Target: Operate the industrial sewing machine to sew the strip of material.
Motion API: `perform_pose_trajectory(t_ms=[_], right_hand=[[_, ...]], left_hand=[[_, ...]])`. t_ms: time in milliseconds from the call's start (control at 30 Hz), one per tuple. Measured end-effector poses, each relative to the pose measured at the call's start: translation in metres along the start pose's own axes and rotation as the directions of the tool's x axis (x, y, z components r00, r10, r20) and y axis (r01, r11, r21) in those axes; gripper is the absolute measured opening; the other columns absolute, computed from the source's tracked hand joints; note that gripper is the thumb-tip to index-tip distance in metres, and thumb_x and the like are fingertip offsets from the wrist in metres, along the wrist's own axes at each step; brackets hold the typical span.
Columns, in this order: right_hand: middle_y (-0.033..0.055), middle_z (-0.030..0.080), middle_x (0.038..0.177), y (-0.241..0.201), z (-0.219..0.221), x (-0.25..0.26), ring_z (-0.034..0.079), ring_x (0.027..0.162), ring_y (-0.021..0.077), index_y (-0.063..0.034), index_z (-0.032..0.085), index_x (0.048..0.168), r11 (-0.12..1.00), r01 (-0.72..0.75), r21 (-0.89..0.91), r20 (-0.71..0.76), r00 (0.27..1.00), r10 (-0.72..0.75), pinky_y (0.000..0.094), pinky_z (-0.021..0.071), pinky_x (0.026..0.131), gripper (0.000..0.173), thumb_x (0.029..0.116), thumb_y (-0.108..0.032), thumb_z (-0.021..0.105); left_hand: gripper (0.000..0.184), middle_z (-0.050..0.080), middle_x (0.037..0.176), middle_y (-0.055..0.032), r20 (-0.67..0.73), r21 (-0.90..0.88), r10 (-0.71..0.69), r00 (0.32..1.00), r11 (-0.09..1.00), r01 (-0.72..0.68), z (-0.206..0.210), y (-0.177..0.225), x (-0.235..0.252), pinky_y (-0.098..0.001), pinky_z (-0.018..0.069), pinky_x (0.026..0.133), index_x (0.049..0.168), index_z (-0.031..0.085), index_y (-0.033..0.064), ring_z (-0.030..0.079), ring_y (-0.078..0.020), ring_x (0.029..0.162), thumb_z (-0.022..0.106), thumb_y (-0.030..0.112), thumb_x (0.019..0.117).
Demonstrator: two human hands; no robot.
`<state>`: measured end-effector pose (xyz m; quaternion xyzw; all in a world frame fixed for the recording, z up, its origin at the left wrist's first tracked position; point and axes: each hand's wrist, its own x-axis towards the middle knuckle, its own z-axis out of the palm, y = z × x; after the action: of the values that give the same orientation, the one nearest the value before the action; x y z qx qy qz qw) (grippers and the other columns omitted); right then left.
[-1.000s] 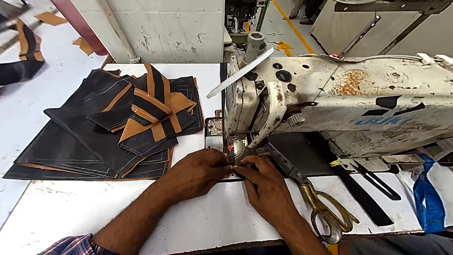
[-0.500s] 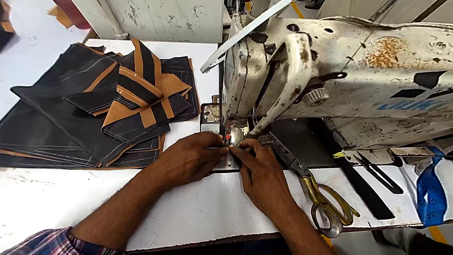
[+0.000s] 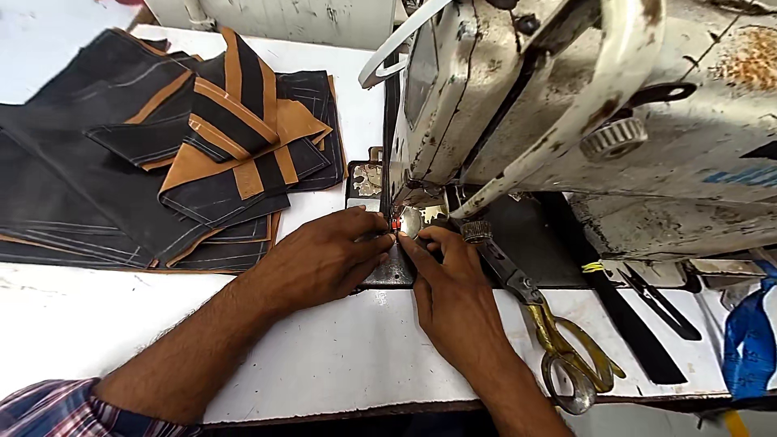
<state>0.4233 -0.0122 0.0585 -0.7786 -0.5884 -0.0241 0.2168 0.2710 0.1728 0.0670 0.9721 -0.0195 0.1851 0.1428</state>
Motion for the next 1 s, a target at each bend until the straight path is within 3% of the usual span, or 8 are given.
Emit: perform_pose_trajectory(t_ms=[100,200,367,433,533,700,867,1000], right_hand=[[0.0123,0.057,0.135,-0.001,0.001,0.001,0.057,0.113,0.0287,-0.024,0.063,0.143,1.0,-0.004,-0.02,0.011,1.0,0.005,0.0404,0.052,0.086,0.05,0.0961,-0.017,0.049],[0.0128,0.057,0.136,0.0,0.001,0.001,0.058,0.113,0.0296,-0.0193,0.064,0.141,1.0,0.005,0.013,-0.007,1.0,-0.005,0.0417,0.0523,0.087,0.047,0.0974,-0.018,0.047],[0.0109,0.062,0.131,0.004,0.003,0.0,0.06,0.113,0.0272,-0.0128,0.069,0.133,0.998,-0.01,0.063,-0.059,0.998,0.014,0.0405,0.0529,0.091,0.042,0.099,-0.022,0.047],[0.0091,0.062,0.131,0.006,0.005,-0.001,0.06,0.115,0.0261,-0.0142,0.07,0.131,0.998,-0.022,0.062,-0.07,0.997,0.026,0.0398,0.0525,0.093,0.041,0.1,-0.025,0.046],[0.0088,0.063,0.132,0.009,0.007,-0.004,0.059,0.117,0.0263,-0.0146,0.071,0.13,0.997,-0.022,0.074,-0.082,0.996,0.028,0.0405,0.0521,0.095,0.041,0.1006,-0.028,0.046],[0.0082,0.064,0.133,0.012,0.01,-0.004,0.06,0.117,0.0269,-0.0164,0.074,0.124,0.995,-0.034,0.091,-0.089,0.995,0.042,0.0417,0.0525,0.095,0.039,0.1002,-0.03,0.046],[0.0095,0.064,0.132,0.011,0.01,-0.003,0.061,0.118,0.0277,-0.016,0.074,0.122,0.994,-0.029,0.103,-0.094,0.995,0.039,0.0423,0.0526,0.095,0.038,0.0998,-0.03,0.047],[0.0079,0.064,0.131,0.011,0.01,-0.002,0.061,0.119,0.026,-0.0159,0.074,0.122,0.992,-0.024,0.12,-0.108,0.994,0.037,0.0409,0.0529,0.096,0.036,0.0993,-0.029,0.049]], left_hand=[[0.037,0.065,0.135,-0.0083,0.01,-0.041,-0.085,0.996,0.996,0.085,0.0,0.001,0.0,-0.0361,0.0444,0.114,0.126,0.074,0.0118,0.058,-0.0194,0.13,0.051,0.032,0.1054],[0.028,0.069,0.125,-0.0061,-0.036,-0.157,-0.273,0.961,0.952,0.264,-0.016,-0.002,0.013,-0.0342,0.0561,0.095,0.115,0.075,0.0095,0.066,-0.0144,0.112,0.057,0.025,0.1017],[0.036,0.065,0.122,-0.0242,0.006,-0.077,-0.51,0.86,0.857,0.509,-0.044,-0.042,0.088,-0.0537,0.0495,0.101,0.127,0.065,-0.005,0.064,-0.0365,0.114,0.062,0.02,0.1011],[0.045,0.062,0.121,-0.0238,-0.128,0.022,-0.38,0.916,0.923,0.385,-0.007,-0.098,0.116,-0.0528,0.055,0.092,0.124,0.067,-0.0035,0.065,-0.0373,0.108,0.068,0.031,0.0943],[0.045,0.059,0.137,-0.0204,0.13,-0.007,-0.266,0.955,0.963,0.269,0.001,-0.147,0.151,-0.0537,0.0454,0.106,0.125,0.068,0.0025,0.057,-0.0368,0.125,0.076,0.03,0.0902],[0.034,0.072,0.106,-0.0154,0.307,-0.057,-0.107,0.946,0.99,0.13,-0.033,-0.162,0.167,-0.0528,0.0521,0.096,0.106,0.075,0.003,0.068,-0.0304,0.104,0.086,0.024,0.0822],[0.042,0.065,0.118,-0.0198,0.408,0.278,-0.188,0.894,0.958,0.074,-0.047,-0.156,0.165,-0.0628,0.0406,0.102,0.114,0.067,0.0007,0.058,-0.0399,0.118,0.079,0.033,0.0896],[0.018,0.067,0.089,-0.0162,0.388,0.352,-0.006,0.922,0.925,-0.142,-0.085,-0.144,0.156,-0.0616,0.0535,0.075,0.104,0.066,0.0058,0.068,-0.0387,0.088,0.068,0.022,0.0952]])
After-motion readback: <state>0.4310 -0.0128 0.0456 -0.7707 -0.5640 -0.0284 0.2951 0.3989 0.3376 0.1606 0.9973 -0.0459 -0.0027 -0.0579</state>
